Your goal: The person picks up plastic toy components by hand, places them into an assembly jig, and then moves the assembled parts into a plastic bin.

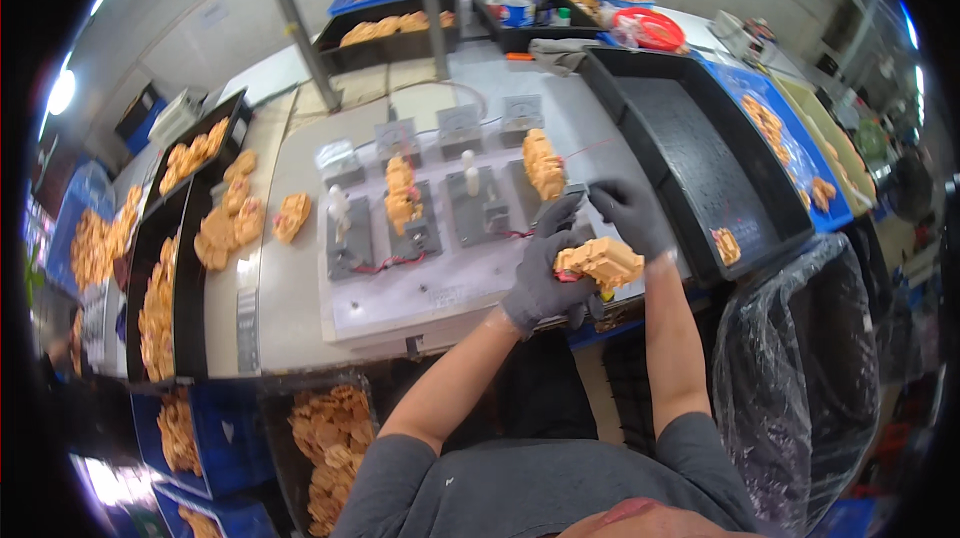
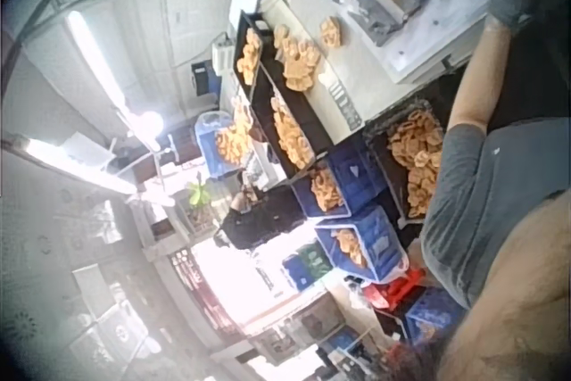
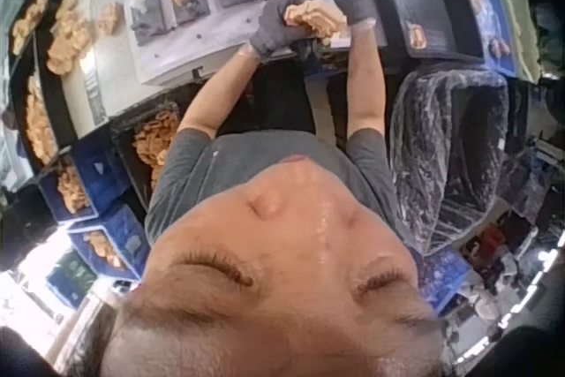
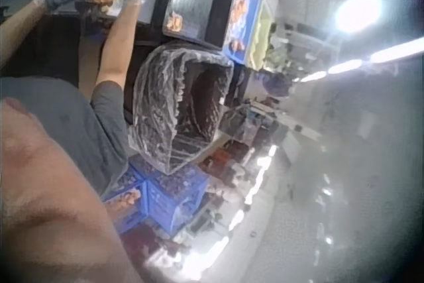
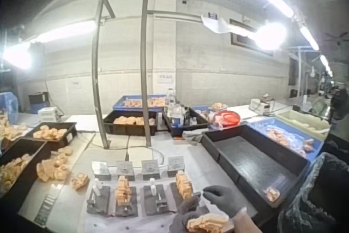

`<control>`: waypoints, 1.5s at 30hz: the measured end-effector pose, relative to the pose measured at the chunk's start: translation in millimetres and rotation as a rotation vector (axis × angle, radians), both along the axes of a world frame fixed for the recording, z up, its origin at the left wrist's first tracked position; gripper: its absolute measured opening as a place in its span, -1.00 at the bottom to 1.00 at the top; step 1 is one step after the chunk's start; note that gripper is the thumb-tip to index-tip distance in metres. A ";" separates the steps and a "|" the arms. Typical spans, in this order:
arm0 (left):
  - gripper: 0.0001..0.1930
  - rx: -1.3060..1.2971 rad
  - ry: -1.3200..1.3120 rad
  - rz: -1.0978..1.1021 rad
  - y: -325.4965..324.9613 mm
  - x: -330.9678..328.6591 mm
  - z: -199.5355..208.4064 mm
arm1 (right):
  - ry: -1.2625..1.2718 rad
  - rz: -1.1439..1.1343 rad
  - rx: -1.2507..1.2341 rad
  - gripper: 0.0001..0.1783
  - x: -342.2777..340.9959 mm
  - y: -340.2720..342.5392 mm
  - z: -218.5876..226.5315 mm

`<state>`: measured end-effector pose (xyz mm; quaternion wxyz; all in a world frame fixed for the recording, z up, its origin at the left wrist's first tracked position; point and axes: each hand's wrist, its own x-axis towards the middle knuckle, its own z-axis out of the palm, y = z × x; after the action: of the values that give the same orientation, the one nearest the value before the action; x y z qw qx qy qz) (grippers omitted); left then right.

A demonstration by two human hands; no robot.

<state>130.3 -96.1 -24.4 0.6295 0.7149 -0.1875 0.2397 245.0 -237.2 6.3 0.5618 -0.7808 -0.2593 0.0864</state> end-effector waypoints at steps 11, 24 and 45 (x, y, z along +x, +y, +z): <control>-0.59 -0.036 0.092 -0.043 2.9 -2.2 -1.9 | -0.629 -0.009 0.015 -0.25 46.8 51.1 67.0; -0.57 -0.305 0.191 0.093 -3.1 -4.7 0.8 | -0.475 -0.762 -1.004 -0.44 81.5 -117.7 -9.5; -0.48 0.902 0.385 0.634 27.9 90.1 61.2 | -0.203 -0.159 0.435 -0.74 -58.1 41.6 -40.2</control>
<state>220.5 -68.2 36.8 0.1834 0.9641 0.0699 0.1787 186.9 -195.6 -33.8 0.6929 -0.6639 -0.2649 -0.0947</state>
